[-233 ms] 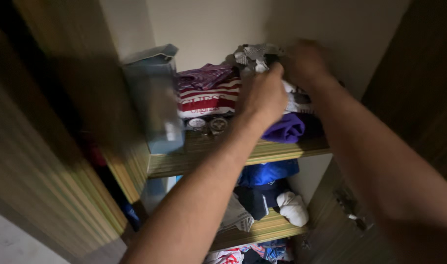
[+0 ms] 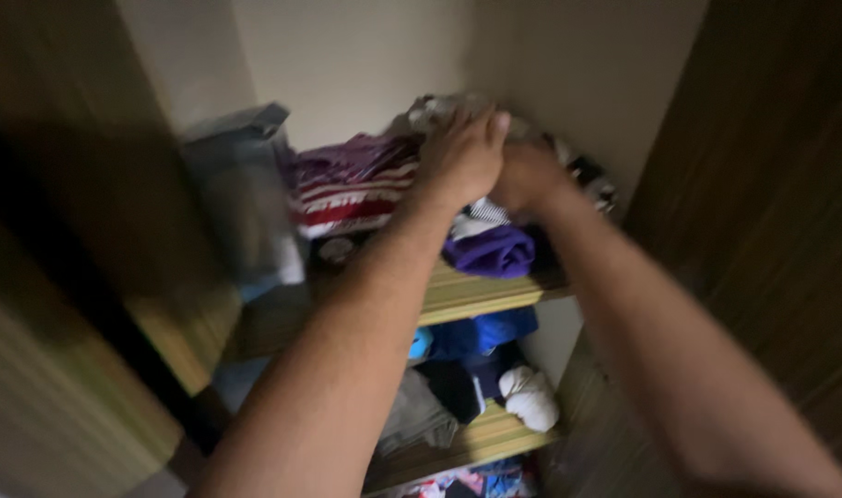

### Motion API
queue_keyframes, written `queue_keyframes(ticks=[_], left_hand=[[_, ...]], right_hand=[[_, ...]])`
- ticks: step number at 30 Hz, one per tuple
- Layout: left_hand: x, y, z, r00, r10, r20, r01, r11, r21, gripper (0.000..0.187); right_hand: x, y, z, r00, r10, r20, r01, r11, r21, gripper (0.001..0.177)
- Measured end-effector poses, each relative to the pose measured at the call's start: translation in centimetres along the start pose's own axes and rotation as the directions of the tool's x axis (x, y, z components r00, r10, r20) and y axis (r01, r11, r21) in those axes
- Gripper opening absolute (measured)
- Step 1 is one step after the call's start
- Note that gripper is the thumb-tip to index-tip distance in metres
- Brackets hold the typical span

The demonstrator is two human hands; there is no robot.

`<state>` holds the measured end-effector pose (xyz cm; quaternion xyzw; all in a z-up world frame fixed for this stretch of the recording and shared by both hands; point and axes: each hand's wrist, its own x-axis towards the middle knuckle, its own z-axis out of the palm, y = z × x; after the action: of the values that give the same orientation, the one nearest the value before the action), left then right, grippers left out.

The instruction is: The person picks up a watch and a perfume box from a closet shelf, opens the box to check inside, then picks up a pair of shorts from a bed, folds them by hand, and places them onto a stack of clothes in the closet.

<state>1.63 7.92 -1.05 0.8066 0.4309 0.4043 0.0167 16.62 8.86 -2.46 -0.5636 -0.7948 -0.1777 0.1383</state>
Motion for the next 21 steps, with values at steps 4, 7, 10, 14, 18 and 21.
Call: queue_keyframes(ticks=[4,7,10,14,18,21], left_hand=[[-0.1,-1.3,-0.4,0.907,-0.205,0.369,0.118,0.962,0.246,0.058],[-0.4,-1.5,-0.1,0.900,-0.331,0.284,0.304,0.943,0.136,0.064],[-0.6,-1.8,0.2,0.902,-0.333,0.274,0.309,0.943,0.126,0.065],[-1.1,-1.8,0.4,0.901,-0.340,0.269,0.316,0.940,0.129,0.069],[-1.9,-0.5,-0.1,0.899,-0.355,0.257,0.310,0.930,0.200,0.069],[-2.5,0.7,-0.5,0.920,-0.280,0.272,0.193,0.932,0.307,0.075]], right_hand=[[-3.4,-2.4,-0.5,0.972,0.009,-0.235,-0.013,1.000,-0.018,0.044],[-4.0,-2.9,-1.0,0.964,0.025,-0.265,-0.017,0.999,0.033,0.048],[-4.7,-2.7,-1.6,0.973,0.017,-0.229,0.006,0.995,0.101,0.052],[-6.1,-3.0,-2.1,0.961,0.014,-0.276,-0.030,0.998,-0.052,0.053],[-7.7,-3.6,-2.2,0.946,0.054,-0.320,-0.055,0.998,0.007,0.053],[-8.5,-2.8,-2.2,0.947,-0.009,-0.320,0.027,0.998,0.051,0.053]])
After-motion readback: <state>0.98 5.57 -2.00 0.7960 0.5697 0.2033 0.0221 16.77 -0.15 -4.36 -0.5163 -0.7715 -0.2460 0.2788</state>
